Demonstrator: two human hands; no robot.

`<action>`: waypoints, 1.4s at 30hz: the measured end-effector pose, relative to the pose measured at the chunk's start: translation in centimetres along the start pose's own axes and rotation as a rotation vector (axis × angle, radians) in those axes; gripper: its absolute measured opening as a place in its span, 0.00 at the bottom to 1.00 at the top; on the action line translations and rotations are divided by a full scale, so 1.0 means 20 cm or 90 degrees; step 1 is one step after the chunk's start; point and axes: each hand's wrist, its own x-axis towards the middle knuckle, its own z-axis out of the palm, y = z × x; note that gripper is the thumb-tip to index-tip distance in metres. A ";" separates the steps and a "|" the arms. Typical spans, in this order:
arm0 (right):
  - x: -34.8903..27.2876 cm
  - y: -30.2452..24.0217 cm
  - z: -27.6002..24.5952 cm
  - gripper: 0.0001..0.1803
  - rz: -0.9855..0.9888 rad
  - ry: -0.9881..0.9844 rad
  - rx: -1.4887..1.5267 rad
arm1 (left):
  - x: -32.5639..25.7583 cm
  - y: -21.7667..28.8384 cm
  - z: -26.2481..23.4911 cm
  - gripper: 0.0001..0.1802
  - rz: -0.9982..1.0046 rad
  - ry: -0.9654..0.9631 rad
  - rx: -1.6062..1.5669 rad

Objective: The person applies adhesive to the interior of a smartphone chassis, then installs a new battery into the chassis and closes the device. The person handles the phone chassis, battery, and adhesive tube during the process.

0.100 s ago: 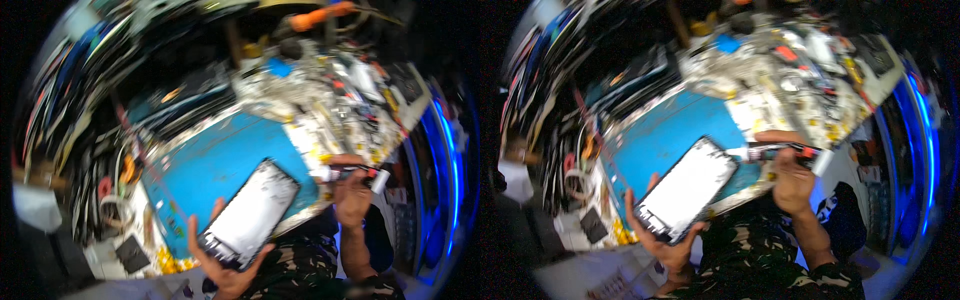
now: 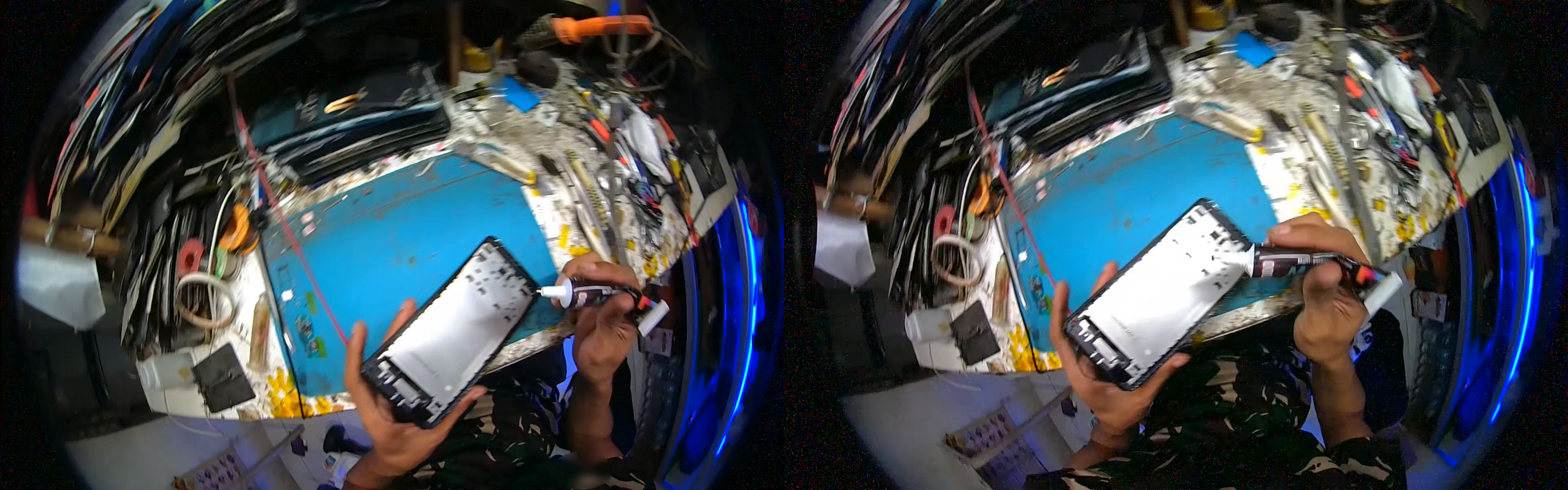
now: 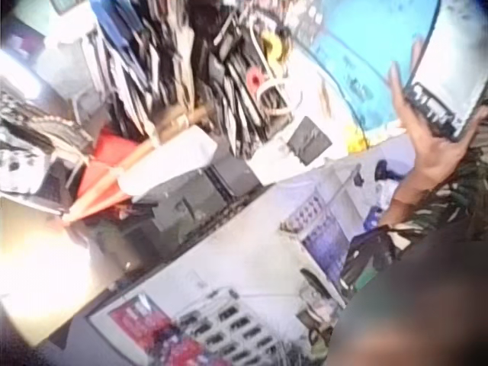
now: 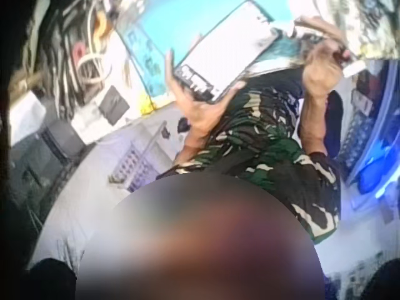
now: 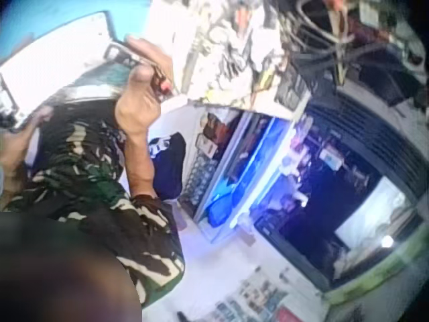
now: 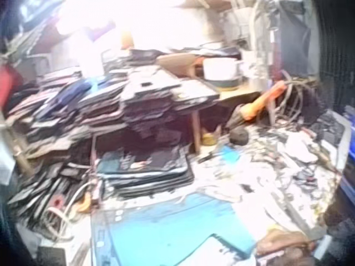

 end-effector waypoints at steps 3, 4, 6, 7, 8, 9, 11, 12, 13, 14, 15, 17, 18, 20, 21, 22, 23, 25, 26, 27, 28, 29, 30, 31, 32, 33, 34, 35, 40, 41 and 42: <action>0.02 -0.05 0.12 0.25 -0.056 -0.088 -0.047 | 0.00 0.00 -0.02 0.65 0.011 0.001 0.001; 0.02 -0.07 0.16 0.24 -0.078 -0.133 -0.068 | 0.00 -0.01 -0.03 0.65 0.024 -0.003 0.003; 0.03 -0.10 0.21 0.21 -0.115 -0.226 -0.114 | -0.01 -0.01 -0.03 0.64 0.025 0.002 -0.010; 0.05 -0.13 0.21 0.18 -0.120 -0.290 -0.161 | -0.01 -0.01 -0.03 0.64 0.026 0.003 -0.019; 0.05 -0.14 0.23 0.18 -0.133 -0.311 -0.160 | -0.01 -0.01 -0.03 0.64 0.027 0.005 -0.028; 0.05 -0.14 0.25 0.18 -0.142 -0.339 -0.169 | -0.02 -0.02 -0.03 0.63 0.041 -0.002 -0.017; 0.04 -0.16 0.28 0.17 -0.136 -0.384 -0.197 | -0.02 -0.03 -0.02 0.63 0.045 0.001 -0.031; 0.03 -0.17 0.29 0.18 -0.125 -0.386 -0.186 | -0.02 -0.03 -0.02 0.63 0.044 0.004 -0.045; 0.01 -0.17 0.31 0.20 -0.113 -0.389 -0.184 | -0.02 -0.04 -0.03 0.60 0.067 -0.004 -0.018; 0.00 -0.18 0.31 0.23 -0.106 -0.396 -0.190 | -0.03 -0.05 -0.04 0.59 0.067 -0.011 -0.027; -0.01 -0.20 0.31 0.22 -0.081 -0.413 -0.192 | -0.03 -0.05 -0.05 0.58 0.068 -0.018 -0.035; -0.01 -0.22 0.31 0.21 -0.072 -0.438 -0.196 | -0.03 -0.06 -0.05 0.55 0.071 -0.025 -0.055; -0.01 -0.23 0.30 0.21 -0.069 -0.452 -0.202 | -0.04 -0.07 -0.05 0.54 0.072 -0.029 -0.065; -0.01 -0.23 0.30 0.20 -0.055 -0.459 -0.194 | -0.04 -0.08 -0.06 0.54 0.075 -0.035 -0.081; -0.02 -0.23 0.30 0.20 -0.053 -0.459 -0.194 | -0.05 -0.08 -0.06 0.54 0.078 -0.039 -0.087; -0.01 -0.23 0.30 0.20 -0.050 -0.465 -0.202 | -0.04 -0.08 -0.06 0.53 0.085 -0.044 -0.090; -0.01 -0.23 0.30 0.20 -0.049 -0.469 -0.200 | -0.05 -0.08 -0.06 0.53 0.086 -0.046 -0.098; 0.00 -0.24 0.30 0.20 -0.047 -0.495 -0.222 | -0.05 -0.08 -0.06 0.52 0.082 -0.048 -0.104; 0.00 -0.24 0.30 0.20 -0.045 -0.493 -0.217 | -0.05 -0.08 -0.06 0.52 0.066 -0.040 -0.115; 0.00 -0.24 0.30 0.19 -0.044 -0.496 -0.220 | -0.05 -0.07 -0.06 0.52 0.075 -0.042 -0.095; 0.01 -0.24 0.30 0.19 -0.043 -0.496 -0.226 | -0.05 -0.07 -0.06 0.52 0.072 -0.037 -0.083; 0.01 -0.24 0.30 0.19 -0.041 -0.496 -0.231 | -0.05 -0.07 -0.06 0.52 0.073 -0.036 -0.071; 0.00 -0.25 0.31 0.19 -0.040 -0.492 -0.239 | -0.05 -0.07 -0.06 0.52 0.073 -0.036 -0.059; 0.00 -0.25 0.31 0.19 -0.037 -0.489 -0.249 | -0.05 -0.07 -0.06 0.51 0.076 -0.039 -0.047; 0.00 -0.25 0.32 0.19 -0.038 -0.479 -0.252 | -0.05 -0.07 -0.07 0.51 0.072 -0.035 -0.045; -0.01 -0.25 0.33 0.19 -0.038 -0.470 -0.257 | -0.05 -0.07 -0.07 0.51 0.076 -0.042 -0.039; -0.01 -0.25 0.33 0.19 -0.040 -0.463 -0.259 | -0.04 -0.08 -0.07 0.51 0.073 -0.042 -0.043; -0.02 -0.25 0.34 0.19 -0.041 -0.455 -0.262 | -0.04 -0.08 -0.07 0.51 0.063 -0.039 -0.064; -0.02 -0.24 0.34 0.20 -0.052 -0.443 -0.260 | -0.04 -0.06 -0.07 0.52 0.087 -0.053 -0.008; -0.02 -0.24 0.34 0.20 -0.062 -0.440 -0.262 | -0.04 -0.06 -0.07 0.52 0.086 -0.054 -0.009; -0.02 -0.23 0.34 0.20 -0.073 -0.439 -0.265 | -0.04 -0.06 -0.07 0.52 0.086 -0.056 -0.010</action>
